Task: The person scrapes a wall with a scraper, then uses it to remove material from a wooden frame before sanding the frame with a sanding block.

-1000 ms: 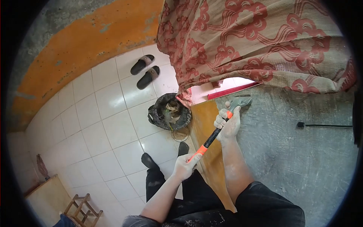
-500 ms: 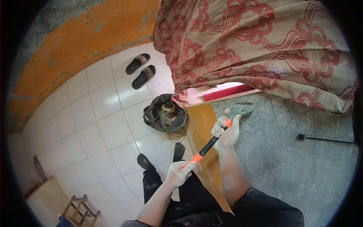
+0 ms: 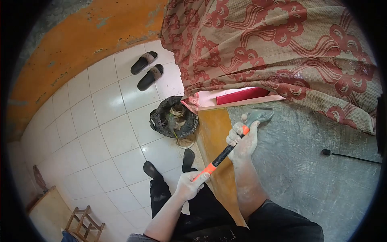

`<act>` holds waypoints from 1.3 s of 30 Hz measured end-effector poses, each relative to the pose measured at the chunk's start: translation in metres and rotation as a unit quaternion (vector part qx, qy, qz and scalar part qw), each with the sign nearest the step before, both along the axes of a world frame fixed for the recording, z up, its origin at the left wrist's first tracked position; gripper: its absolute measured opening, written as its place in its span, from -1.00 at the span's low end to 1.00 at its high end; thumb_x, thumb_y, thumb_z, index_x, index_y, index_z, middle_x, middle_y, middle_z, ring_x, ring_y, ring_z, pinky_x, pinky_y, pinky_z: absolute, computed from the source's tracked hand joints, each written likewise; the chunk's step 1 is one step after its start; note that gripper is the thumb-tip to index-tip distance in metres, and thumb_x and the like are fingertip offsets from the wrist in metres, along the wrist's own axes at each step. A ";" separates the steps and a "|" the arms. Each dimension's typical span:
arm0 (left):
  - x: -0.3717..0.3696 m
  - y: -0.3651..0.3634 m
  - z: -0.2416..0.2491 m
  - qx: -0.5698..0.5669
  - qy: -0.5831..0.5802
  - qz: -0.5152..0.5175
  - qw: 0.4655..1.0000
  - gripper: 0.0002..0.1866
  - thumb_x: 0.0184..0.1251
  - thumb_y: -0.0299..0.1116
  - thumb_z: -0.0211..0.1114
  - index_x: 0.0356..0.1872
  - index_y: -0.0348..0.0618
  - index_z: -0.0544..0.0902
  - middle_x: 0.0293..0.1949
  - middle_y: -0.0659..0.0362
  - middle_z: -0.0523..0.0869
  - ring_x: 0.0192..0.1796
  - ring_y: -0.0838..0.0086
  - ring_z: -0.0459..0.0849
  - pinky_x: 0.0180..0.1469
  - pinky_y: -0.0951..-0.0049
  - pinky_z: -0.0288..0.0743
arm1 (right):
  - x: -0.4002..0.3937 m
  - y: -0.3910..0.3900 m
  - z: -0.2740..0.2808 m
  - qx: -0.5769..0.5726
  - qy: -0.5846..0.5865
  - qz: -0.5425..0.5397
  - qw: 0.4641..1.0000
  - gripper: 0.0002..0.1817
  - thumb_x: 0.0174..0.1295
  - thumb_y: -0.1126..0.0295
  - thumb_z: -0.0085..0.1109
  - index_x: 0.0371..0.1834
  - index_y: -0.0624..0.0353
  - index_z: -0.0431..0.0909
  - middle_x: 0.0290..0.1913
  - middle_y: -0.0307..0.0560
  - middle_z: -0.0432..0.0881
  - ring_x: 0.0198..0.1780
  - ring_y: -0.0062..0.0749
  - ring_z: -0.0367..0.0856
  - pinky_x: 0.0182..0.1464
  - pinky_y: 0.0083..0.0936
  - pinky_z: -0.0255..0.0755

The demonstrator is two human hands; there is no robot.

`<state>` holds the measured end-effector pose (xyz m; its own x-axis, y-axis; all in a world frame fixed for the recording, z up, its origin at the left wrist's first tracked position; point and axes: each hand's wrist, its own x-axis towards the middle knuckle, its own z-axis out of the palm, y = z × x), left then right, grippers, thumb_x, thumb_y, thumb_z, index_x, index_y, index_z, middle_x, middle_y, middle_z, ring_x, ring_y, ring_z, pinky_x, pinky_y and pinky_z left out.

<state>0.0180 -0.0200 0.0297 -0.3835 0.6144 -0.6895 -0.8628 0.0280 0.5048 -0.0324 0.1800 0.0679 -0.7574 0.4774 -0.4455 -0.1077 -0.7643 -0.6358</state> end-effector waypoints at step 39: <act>0.007 0.009 -0.007 0.015 0.016 0.009 1.000 -0.67 0.31 -0.19 0.23 -0.53 -0.24 0.60 -0.69 0.41 0.36 -0.64 0.77 0.24 -0.60 0.65 0.10 | -0.001 0.006 -0.003 0.005 -0.017 0.013 1.000 -0.51 0.36 -0.18 -0.39 0.01 -0.10 0.34 -0.55 -0.37 0.30 -0.69 -0.67 0.16 -0.69 -0.69 0.14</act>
